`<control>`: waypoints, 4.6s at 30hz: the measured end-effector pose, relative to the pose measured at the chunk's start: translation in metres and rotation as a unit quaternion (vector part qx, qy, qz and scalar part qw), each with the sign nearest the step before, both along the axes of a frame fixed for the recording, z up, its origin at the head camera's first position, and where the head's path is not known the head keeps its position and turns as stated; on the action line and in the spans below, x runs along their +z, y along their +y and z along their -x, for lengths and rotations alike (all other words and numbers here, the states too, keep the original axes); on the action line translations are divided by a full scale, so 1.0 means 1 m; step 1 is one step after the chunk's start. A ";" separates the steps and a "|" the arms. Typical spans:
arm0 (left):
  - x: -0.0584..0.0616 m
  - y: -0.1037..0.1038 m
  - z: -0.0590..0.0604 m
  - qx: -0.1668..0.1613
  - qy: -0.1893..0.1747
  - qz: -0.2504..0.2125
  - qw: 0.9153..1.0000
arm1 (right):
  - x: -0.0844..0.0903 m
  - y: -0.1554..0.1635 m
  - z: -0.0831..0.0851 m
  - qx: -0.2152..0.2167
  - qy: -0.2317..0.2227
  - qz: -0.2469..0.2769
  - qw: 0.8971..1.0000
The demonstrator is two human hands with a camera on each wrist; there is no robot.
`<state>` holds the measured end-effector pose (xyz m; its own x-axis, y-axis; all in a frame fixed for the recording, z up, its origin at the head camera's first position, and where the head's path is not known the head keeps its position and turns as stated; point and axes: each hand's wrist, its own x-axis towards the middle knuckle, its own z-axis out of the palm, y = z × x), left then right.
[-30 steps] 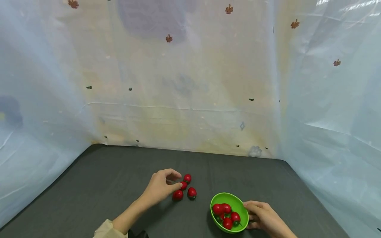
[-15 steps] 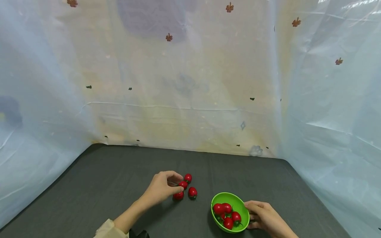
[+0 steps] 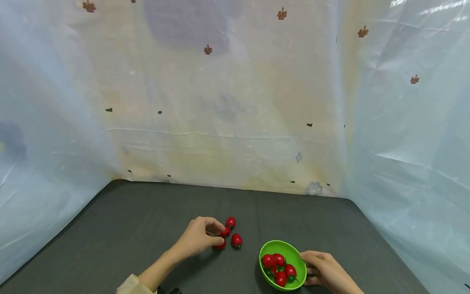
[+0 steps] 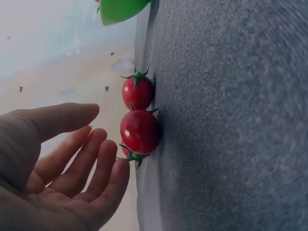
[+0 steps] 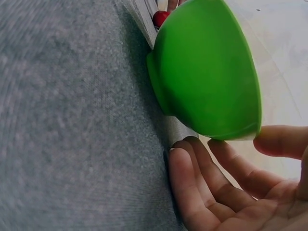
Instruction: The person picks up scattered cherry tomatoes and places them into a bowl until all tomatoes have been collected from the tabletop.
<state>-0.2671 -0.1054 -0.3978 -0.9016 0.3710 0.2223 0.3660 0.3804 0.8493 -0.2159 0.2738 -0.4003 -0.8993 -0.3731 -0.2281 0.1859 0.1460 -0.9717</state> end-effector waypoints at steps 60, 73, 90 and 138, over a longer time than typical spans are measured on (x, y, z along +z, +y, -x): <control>-0.009 0.011 -0.007 -0.045 -0.025 0.039 0.998 | -0.003 0.000 -0.001 0.002 -0.001 -0.003 1.000; -0.005 0.012 -0.008 -0.037 -0.020 0.039 0.998 | -0.002 -0.001 0.000 0.005 0.002 0.005 1.000; 0.005 0.012 -0.010 -0.034 -0.014 0.014 0.999 | -0.002 -0.001 -0.001 -0.005 0.000 0.007 1.000; 0.034 0.043 -0.030 -0.070 -0.002 -0.077 0.995 | 0.001 -0.004 -0.001 -0.018 -0.005 -0.004 1.000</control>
<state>-0.2375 -0.0621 -0.3637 -0.8443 0.4553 0.2827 0.4031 0.1920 0.8948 -0.2146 0.2701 -0.3997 -0.9102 -0.3383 -0.2391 0.2001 0.1464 -0.9688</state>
